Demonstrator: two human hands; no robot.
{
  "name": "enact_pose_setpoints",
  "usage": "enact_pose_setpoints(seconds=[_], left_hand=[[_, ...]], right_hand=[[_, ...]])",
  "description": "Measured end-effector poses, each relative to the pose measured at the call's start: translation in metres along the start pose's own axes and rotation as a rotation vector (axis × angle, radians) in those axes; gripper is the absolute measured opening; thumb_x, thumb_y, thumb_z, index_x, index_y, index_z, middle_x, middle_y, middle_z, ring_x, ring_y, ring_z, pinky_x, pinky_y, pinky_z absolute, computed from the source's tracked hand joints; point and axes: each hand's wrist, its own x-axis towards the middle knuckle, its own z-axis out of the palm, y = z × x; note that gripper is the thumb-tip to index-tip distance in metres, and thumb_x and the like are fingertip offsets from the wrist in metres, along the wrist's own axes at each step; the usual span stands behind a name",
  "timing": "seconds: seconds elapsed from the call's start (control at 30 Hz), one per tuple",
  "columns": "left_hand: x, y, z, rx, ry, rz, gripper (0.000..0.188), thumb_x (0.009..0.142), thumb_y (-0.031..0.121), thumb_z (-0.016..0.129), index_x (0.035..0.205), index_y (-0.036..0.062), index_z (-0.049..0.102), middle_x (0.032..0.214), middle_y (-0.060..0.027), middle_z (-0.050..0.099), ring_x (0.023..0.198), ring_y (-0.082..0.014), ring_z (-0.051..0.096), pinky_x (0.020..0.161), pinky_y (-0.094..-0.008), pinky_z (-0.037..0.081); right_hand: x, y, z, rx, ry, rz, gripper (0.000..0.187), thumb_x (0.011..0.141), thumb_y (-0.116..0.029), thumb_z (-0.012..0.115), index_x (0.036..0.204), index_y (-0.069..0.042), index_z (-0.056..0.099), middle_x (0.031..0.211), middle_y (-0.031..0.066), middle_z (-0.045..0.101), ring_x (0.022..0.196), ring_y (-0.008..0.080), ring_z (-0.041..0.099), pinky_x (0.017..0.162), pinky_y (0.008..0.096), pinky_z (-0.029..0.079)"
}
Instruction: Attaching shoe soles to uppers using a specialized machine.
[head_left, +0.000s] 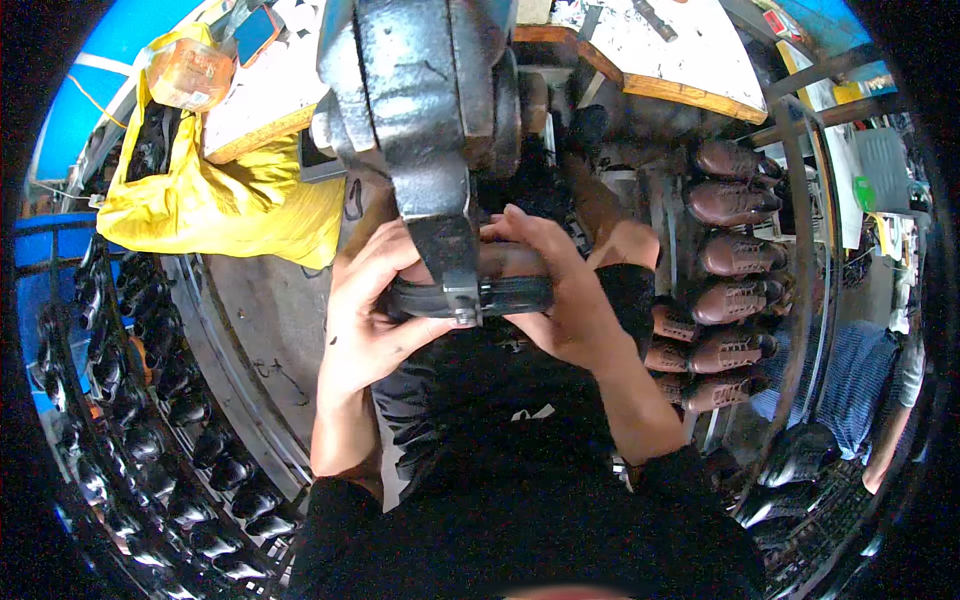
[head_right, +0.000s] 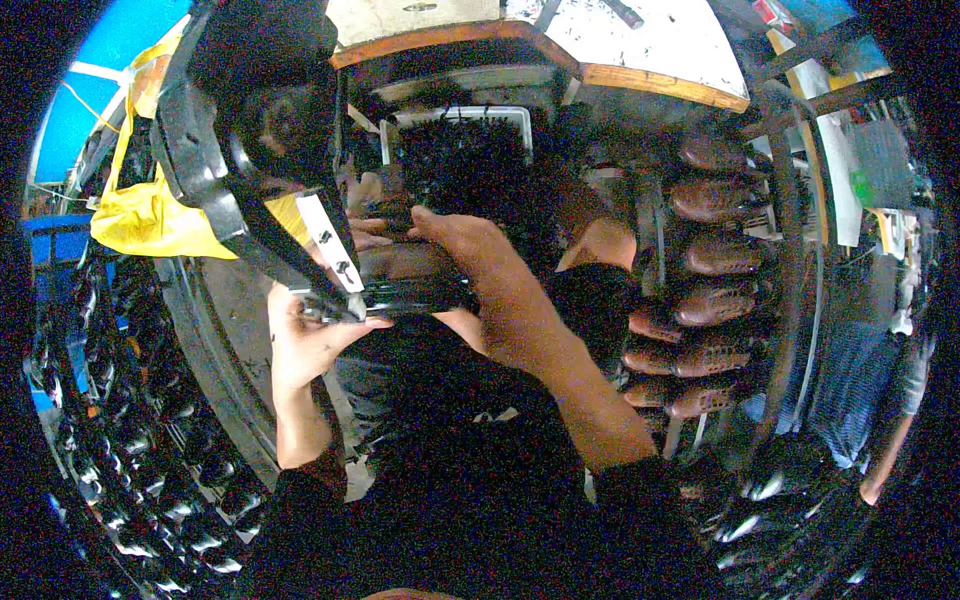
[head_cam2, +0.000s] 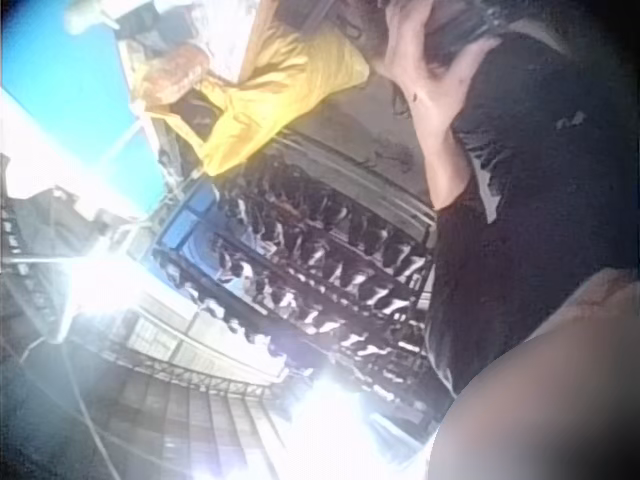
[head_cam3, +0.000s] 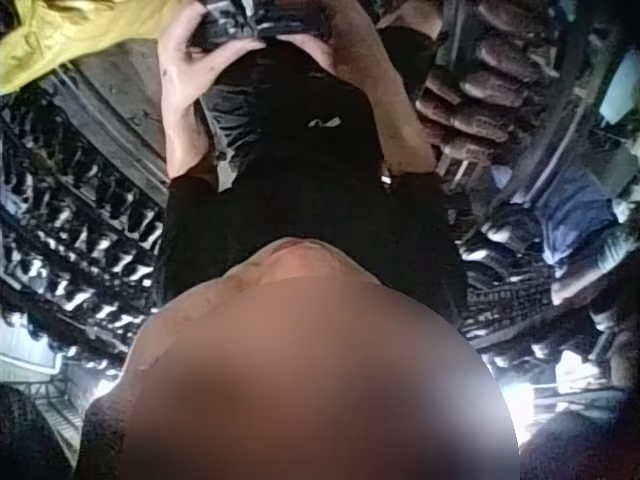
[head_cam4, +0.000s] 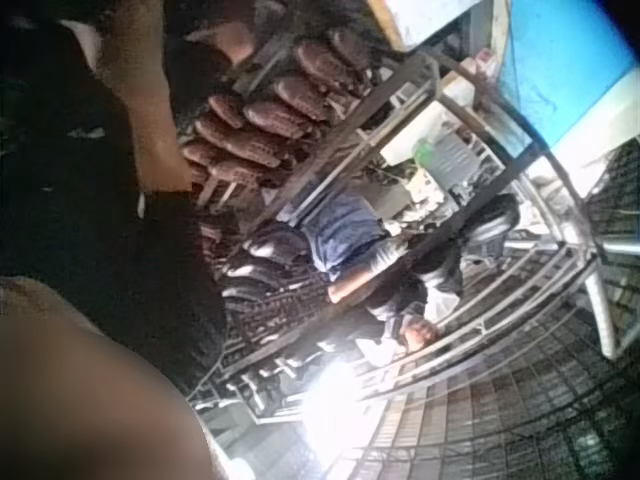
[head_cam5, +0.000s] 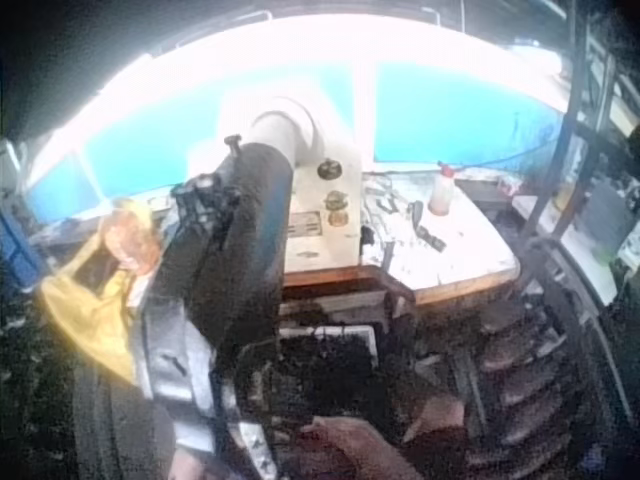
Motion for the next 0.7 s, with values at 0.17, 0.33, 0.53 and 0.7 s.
enact_pose_setpoints(seconds=[0.17,0.33,0.53,0.7], left_hand=[[-0.01,-0.012,0.019,-0.199,0.091,-0.082,0.058,0.069,0.001,0.085,0.121,-0.0005,0.06,0.122,-0.0124,0.062,0.114,-0.0234,0.059,0.099,-0.0372,0.044],[-0.016,0.006,0.037,-0.429,0.173,-0.236,0.063,0.074,-0.005,0.081,0.131,-0.0004,0.054,0.125,-0.009,0.06,0.113,-0.0176,0.058,0.097,-0.0322,0.048],[-0.015,0.011,0.051,-0.518,0.223,-0.214,0.073,0.076,-0.005,0.079,0.139,0.0015,0.043,0.128,-0.0075,0.058,0.114,-0.0159,0.057,0.098,-0.0317,0.047],[-0.018,0.011,0.053,-0.644,0.248,-0.282,0.069,0.076,-0.001,0.081,0.136,0.0009,0.047,0.126,-0.0075,0.059,0.115,-0.0159,0.057,0.099,-0.0319,0.045]], right_hand=[[0.015,-0.046,-0.026,-0.741,-0.18,-0.243,0.099,0.059,0.0,0.079,0.148,-0.012,0.04,0.12,0.0096,0.057,0.116,0.0347,0.05,0.1,0.0423,0.045],[0.022,-0.092,-0.035,-0.921,-0.258,-0.213,0.07,0.073,-0.007,0.067,0.14,-0.024,0.055,0.105,0.0025,0.059,0.102,0.0278,0.054,0.084,0.04,0.048],[0.031,-0.111,-0.039,-1.005,-0.341,-0.279,0.064,0.069,-0.014,0.073,0.132,-0.018,0.06,0.104,0.0078,0.06,0.098,0.0323,0.055,0.087,0.0441,0.047],[0.003,-0.06,-0.056,-0.851,-0.229,-0.195,0.081,0.067,-0.024,0.08,0.142,-0.016,0.051,0.124,0.0096,0.058,0.117,0.0326,0.053,0.099,0.042,0.044]])
